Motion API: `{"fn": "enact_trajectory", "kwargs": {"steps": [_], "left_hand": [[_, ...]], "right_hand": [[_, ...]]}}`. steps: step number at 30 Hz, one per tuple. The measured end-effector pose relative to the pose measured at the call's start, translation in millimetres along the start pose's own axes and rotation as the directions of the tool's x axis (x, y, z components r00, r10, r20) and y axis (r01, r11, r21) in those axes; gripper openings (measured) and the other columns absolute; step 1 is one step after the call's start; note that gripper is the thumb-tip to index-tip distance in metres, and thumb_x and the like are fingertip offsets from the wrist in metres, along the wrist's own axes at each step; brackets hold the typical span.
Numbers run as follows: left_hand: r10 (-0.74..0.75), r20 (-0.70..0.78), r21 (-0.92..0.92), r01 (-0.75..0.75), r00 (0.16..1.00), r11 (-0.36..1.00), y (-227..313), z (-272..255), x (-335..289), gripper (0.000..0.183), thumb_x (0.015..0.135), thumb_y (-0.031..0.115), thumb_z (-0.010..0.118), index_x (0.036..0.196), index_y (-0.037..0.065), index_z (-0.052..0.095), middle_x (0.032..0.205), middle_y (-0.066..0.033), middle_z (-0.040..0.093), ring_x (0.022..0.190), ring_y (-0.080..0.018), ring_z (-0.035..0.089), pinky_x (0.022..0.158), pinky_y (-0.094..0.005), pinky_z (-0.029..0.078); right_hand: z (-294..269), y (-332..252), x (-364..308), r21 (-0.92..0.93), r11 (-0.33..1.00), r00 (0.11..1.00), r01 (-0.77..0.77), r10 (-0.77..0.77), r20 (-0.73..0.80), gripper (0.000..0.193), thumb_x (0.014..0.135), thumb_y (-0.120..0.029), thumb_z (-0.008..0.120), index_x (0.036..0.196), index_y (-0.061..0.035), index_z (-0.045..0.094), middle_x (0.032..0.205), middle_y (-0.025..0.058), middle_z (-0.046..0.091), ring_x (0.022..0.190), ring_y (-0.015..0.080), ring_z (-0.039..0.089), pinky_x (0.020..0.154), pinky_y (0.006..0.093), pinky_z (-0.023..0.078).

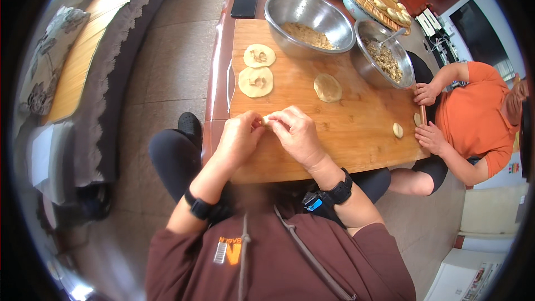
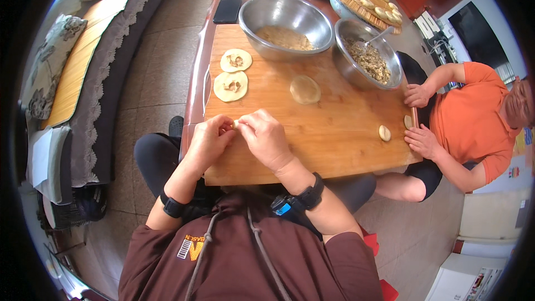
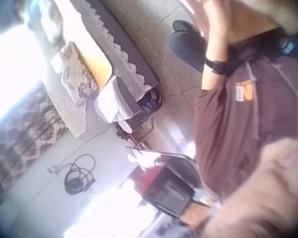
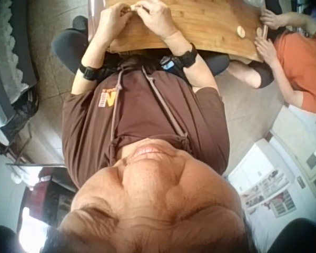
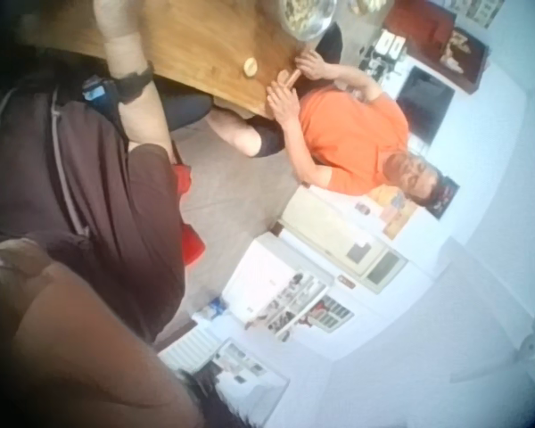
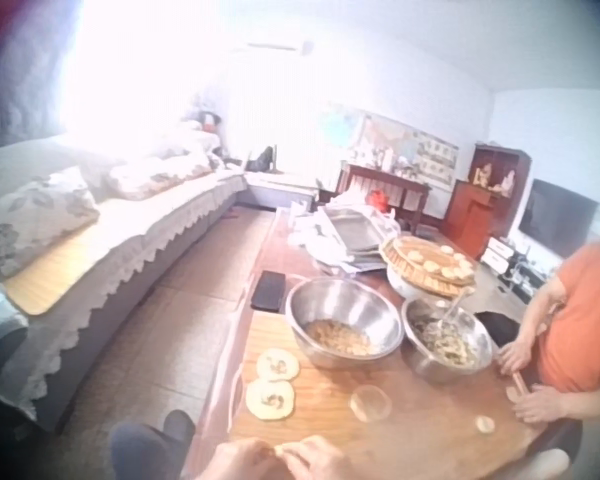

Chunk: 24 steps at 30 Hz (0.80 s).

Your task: Preparing and filling dough pieces to make dumplings or similar food at a table.

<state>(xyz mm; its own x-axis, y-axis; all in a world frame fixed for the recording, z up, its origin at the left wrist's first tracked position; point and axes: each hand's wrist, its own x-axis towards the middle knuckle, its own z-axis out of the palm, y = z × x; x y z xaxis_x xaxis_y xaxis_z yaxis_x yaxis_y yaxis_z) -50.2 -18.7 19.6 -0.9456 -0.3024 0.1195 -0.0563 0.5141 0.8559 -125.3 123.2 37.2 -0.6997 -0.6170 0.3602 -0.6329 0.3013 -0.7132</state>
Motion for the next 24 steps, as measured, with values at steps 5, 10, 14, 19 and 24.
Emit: {"fn": "enact_trajectory", "kwargs": {"steps": [5, 10, 14, 19, 24], "left_hand": [[-0.111, 0.014, -0.175, 0.111, 0.994, 0.978, 9, 1, 6, 0.011, 0.080, 0.002, 0.063, 0.090, -0.002, 0.060, 0.067, -0.0077, 0.062, 0.057, -0.0128, 0.058, 0.055, -0.0243, 0.048], [-0.113, 0.022, -0.164, 0.115, 0.993, 0.980, 4, 9, 12, 0.009, 0.079, 0.004, 0.064, 0.087, 0.000, 0.061, 0.073, -0.0071, 0.061, 0.057, -0.0132, 0.056, 0.056, -0.0244, 0.047], [0.112, -0.085, 0.044, -0.108, 0.990, 0.993, 9, 16, 11, 0.012, 0.076, 0.004, 0.067, 0.088, 0.002, 0.063, 0.088, -0.0092, 0.061, 0.067, -0.0171, 0.060, 0.062, -0.0280, 0.049], [0.167, -0.099, -0.014, -0.170, 0.981, 0.985, 4, 8, 12, 0.020, 0.073, 0.002, 0.068, 0.092, 0.005, 0.065, 0.097, -0.0108, 0.060, 0.078, -0.0218, 0.061, 0.067, -0.0304, 0.051], [0.504, 0.002, 0.298, -0.481, 0.864, 0.824, 10, 7, 6, 0.030, 0.070, 0.001, 0.068, 0.099, 0.003, 0.062, 0.100, -0.0130, 0.059, 0.089, -0.0297, 0.058, 0.077, -0.0349, 0.050]], "right_hand": [[-3, 12, 1, 0.058, 0.982, 0.984, -0.178, 0.176, 0.025, 0.007, 0.079, -0.008, 0.060, 0.081, -0.0021, 0.059, 0.076, 0.0171, 0.061, 0.070, 0.0339, 0.060, 0.064, 0.0384, 0.048], [-8, 15, 2, 0.060, 0.961, 0.956, -0.271, 0.262, 0.133, 0.006, 0.078, -0.006, 0.059, 0.081, -0.0017, 0.057, 0.077, 0.0177, 0.062, 0.072, 0.0344, 0.061, 0.064, 0.0389, 0.048], [-6, 19, -3, 0.005, 0.978, 0.975, -0.210, 0.209, 0.070, 0.006, 0.078, -0.004, 0.059, 0.084, -0.0023, 0.057, 0.078, 0.0173, 0.062, 0.074, 0.0344, 0.061, 0.064, 0.0388, 0.048], [-17, 15, -11, 0.096, 0.976, 0.981, -0.194, 0.192, 0.025, 0.007, 0.079, -0.002, 0.058, 0.086, -0.0020, 0.057, 0.081, 0.0168, 0.061, 0.075, 0.0350, 0.060, 0.065, 0.0389, 0.048], [-8, 15, -22, -0.245, 0.965, 0.996, 0.091, -0.086, 0.034, 0.018, 0.076, -0.002, 0.063, 0.094, 0.0011, 0.059, 0.089, 0.0137, 0.058, 0.081, 0.0310, 0.059, 0.069, 0.0361, 0.048]]}}
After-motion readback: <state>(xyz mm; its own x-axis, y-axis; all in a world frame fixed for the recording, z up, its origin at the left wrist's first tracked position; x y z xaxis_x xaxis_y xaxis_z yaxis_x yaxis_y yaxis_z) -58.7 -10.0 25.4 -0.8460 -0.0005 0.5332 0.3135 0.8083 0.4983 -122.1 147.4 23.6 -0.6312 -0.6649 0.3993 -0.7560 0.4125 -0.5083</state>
